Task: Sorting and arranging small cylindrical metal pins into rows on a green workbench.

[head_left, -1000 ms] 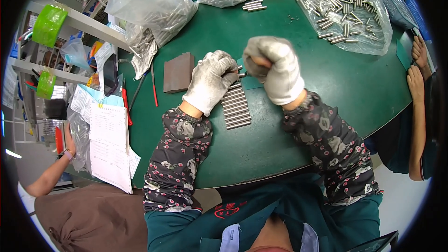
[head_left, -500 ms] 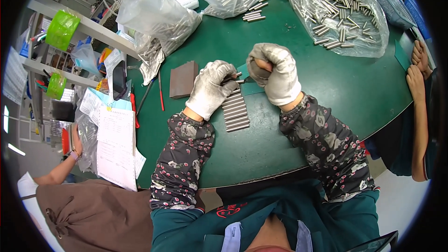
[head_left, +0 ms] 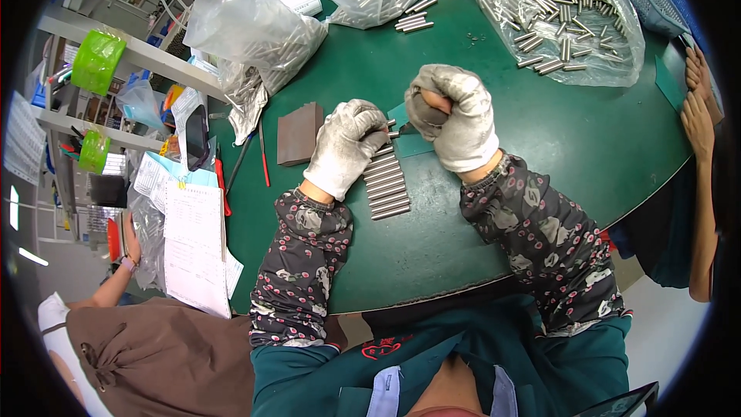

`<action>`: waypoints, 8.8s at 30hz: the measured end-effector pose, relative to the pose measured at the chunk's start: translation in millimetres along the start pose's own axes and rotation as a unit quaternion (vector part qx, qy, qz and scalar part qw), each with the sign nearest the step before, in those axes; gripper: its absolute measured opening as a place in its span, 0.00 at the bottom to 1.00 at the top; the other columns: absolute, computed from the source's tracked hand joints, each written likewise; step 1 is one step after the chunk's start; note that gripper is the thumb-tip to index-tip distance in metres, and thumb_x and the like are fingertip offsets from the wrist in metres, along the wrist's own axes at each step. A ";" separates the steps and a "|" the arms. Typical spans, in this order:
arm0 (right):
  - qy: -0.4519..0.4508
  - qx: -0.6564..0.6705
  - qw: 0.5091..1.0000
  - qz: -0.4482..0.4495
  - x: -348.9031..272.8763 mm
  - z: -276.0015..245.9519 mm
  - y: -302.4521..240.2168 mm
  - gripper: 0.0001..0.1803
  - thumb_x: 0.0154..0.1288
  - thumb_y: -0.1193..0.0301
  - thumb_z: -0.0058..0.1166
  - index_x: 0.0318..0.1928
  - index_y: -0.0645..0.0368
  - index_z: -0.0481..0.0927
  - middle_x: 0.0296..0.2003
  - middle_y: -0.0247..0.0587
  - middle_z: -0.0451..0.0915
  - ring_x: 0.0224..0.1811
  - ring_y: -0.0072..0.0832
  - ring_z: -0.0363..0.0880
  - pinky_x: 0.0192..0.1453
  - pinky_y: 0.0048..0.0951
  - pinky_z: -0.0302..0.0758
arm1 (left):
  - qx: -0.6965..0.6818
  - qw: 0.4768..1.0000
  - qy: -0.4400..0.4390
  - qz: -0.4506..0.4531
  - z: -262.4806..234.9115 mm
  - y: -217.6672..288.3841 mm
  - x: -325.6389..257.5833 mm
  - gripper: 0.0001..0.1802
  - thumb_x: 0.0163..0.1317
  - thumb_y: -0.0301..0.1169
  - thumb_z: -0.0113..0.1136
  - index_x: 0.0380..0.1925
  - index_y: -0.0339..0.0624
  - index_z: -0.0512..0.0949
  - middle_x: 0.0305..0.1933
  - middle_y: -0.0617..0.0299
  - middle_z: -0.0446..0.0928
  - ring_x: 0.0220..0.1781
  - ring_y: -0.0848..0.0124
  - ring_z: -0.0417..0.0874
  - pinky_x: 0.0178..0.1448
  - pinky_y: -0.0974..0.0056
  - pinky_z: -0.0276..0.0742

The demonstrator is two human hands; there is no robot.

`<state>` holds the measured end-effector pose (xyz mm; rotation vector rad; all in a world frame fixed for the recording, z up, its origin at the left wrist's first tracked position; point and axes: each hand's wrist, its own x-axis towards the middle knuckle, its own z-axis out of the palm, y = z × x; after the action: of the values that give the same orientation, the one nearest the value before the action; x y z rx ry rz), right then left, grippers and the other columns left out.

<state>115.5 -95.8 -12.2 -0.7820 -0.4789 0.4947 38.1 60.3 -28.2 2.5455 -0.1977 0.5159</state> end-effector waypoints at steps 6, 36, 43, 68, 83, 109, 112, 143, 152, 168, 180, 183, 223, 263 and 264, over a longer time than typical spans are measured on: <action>0.032 0.000 0.999 0.007 0.3 4.9 -3.0 0.19 0.60 0.62 0.39 0.14 0.54 0.57 0.09 0.28 0.52 0.10 0.19 0.49 0.14 0.22 0.47 | -0.003 1.000 0.001 0.006 -0.4 -0.9 0.2 0.10 0.41 0.20 0.61 0.26 0.38 0.74 0.31 0.59 0.73 0.36 0.61 0.74 0.40 0.63 0.70; 0.003 -0.067 0.998 0.003 -1.6 6.3 -3.2 0.22 0.60 0.58 0.36 0.13 0.53 0.55 0.09 0.28 0.52 0.11 0.18 0.49 0.15 0.21 0.45 | -0.002 0.999 -0.006 -0.031 -1.6 6.4 -0.1 0.08 0.43 0.23 0.60 0.27 0.43 0.75 0.34 0.62 0.73 0.40 0.62 0.73 0.45 0.61 0.69; 0.034 -0.006 0.999 0.014 1.0 2.9 -1.8 0.21 0.60 0.61 0.37 0.13 0.52 0.56 0.09 0.28 0.53 0.10 0.19 0.49 0.14 0.21 0.47 | 0.000 1.000 -0.002 -0.014 0.3 4.6 0.2 0.08 0.43 0.23 0.61 0.27 0.42 0.75 0.35 0.62 0.74 0.40 0.62 0.73 0.44 0.61 0.70; 0.021 0.003 1.000 0.006 3.0 1.3 -3.4 0.19 0.60 0.63 0.38 0.13 0.54 0.57 0.09 0.29 0.52 0.10 0.21 0.50 0.14 0.23 0.48 | -0.005 1.000 0.001 0.002 0.9 0.8 0.8 0.09 0.42 0.19 0.61 0.26 0.38 0.74 0.33 0.58 0.73 0.37 0.62 0.74 0.41 0.63 0.70; 0.033 0.004 0.999 -0.001 2.8 3.2 -2.0 0.19 0.60 0.63 0.39 0.13 0.54 0.58 0.08 0.29 0.52 0.10 0.21 0.51 0.14 0.22 0.48 | -0.004 1.000 0.004 0.004 1.8 1.9 1.2 0.09 0.42 0.20 0.61 0.26 0.38 0.74 0.32 0.58 0.73 0.37 0.61 0.74 0.41 0.62 0.70; 0.007 -0.050 0.999 0.002 -1.9 5.1 -9.8 0.18 0.59 0.62 0.38 0.15 0.56 0.60 0.09 0.28 0.54 0.10 0.17 0.49 0.13 0.21 0.45 | 0.015 0.999 0.025 0.026 -2.2 10.9 2.9 0.10 0.40 0.22 0.62 0.26 0.44 0.75 0.35 0.62 0.73 0.40 0.61 0.73 0.43 0.61 0.71; 0.007 -0.059 0.998 -0.011 -1.7 5.3 -9.2 0.18 0.58 0.61 0.38 0.14 0.56 0.60 0.09 0.28 0.55 0.10 0.17 0.49 0.14 0.20 0.46 | 0.004 1.000 0.003 0.016 -0.8 8.8 2.5 0.11 0.39 0.23 0.63 0.26 0.43 0.75 0.35 0.61 0.73 0.40 0.61 0.74 0.43 0.61 0.71; 0.069 0.020 0.997 0.003 -2.0 4.0 -3.7 0.19 0.60 0.63 0.39 0.13 0.54 0.57 0.09 0.29 0.53 0.10 0.21 0.50 0.14 0.22 0.49 | -0.027 0.999 -0.009 -0.022 3.5 2.5 1.8 0.06 0.42 0.24 0.61 0.24 0.42 0.76 0.34 0.61 0.73 0.40 0.61 0.73 0.44 0.61 0.70; 0.084 -0.058 0.994 -0.033 -3.4 14.1 0.2 0.21 0.61 0.61 0.37 0.13 0.54 0.56 0.10 0.30 0.54 0.12 0.19 0.51 0.17 0.21 0.50 | -0.046 0.999 0.000 -0.029 6.0 -0.6 1.8 0.06 0.41 0.22 0.61 0.23 0.41 0.75 0.33 0.60 0.73 0.39 0.61 0.73 0.43 0.61 0.70; -0.085 -0.215 0.959 -0.164 2.9 20.6 6.1 0.16 0.58 0.64 0.45 0.19 0.61 0.68 0.13 0.26 0.58 0.14 0.16 0.54 0.20 0.20 0.54 | -0.069 0.995 0.012 -0.068 12.3 -8.2 -0.7 0.07 0.44 0.27 0.62 0.26 0.43 0.77 0.37 0.59 0.74 0.42 0.59 0.73 0.46 0.59 0.69; 0.008 -0.031 0.999 -0.034 3.6 -5.7 4.0 0.20 0.60 0.62 0.36 0.12 0.53 0.56 0.09 0.28 0.53 0.09 0.19 0.49 0.14 0.22 0.47 | -0.083 0.995 0.018 -0.050 7.2 -1.9 -2.9 0.12 0.40 0.21 0.61 0.29 0.39 0.74 0.35 0.58 0.73 0.37 0.61 0.75 0.41 0.62 0.72; 0.018 -0.040 0.998 -0.053 4.3 -6.3 1.2 0.20 0.60 0.62 0.36 0.13 0.53 0.57 0.09 0.28 0.53 0.09 0.19 0.49 0.13 0.22 0.47 | -0.071 0.997 0.025 -0.019 6.5 0.8 -0.7 0.13 0.39 0.19 0.62 0.29 0.38 0.74 0.36 0.57 0.73 0.36 0.61 0.76 0.39 0.62 0.73; 0.034 -0.014 0.999 -0.022 8.3 8.5 7.7 0.20 0.60 0.62 0.38 0.13 0.53 0.58 0.09 0.28 0.54 0.10 0.19 0.51 0.14 0.21 0.48 | 0.015 1.000 0.017 -0.019 -5.0 -2.6 -2.1 0.08 0.42 0.21 0.60 0.26 0.39 0.75 0.35 0.58 0.73 0.39 0.60 0.74 0.42 0.62 0.71; -0.159 0.016 0.986 -0.048 6.1 -15.3 3.0 0.23 0.64 0.55 0.37 0.15 0.52 0.56 0.09 0.27 0.50 0.11 0.17 0.46 0.14 0.20 0.45 | 0.063 0.994 -0.036 -0.084 10.5 10.8 3.9 0.10 0.48 0.36 0.59 0.31 0.46 0.79 0.41 0.62 0.73 0.47 0.64 0.72 0.51 0.60 0.68; -0.158 0.017 0.986 -0.047 6.5 -16.9 4.0 0.23 0.64 0.55 0.37 0.15 0.52 0.56 0.09 0.27 0.50 0.11 0.17 0.46 0.14 0.20 0.45 | 0.060 0.994 -0.037 -0.086 10.8 10.4 4.2 0.10 0.48 0.36 0.59 0.31 0.46 0.79 0.41 0.62 0.73 0.47 0.64 0.72 0.51 0.60 0.68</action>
<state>129.3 -98.7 -24.2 -0.6474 -0.7969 0.5395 42.9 45.6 -30.0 2.6698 0.0268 0.3770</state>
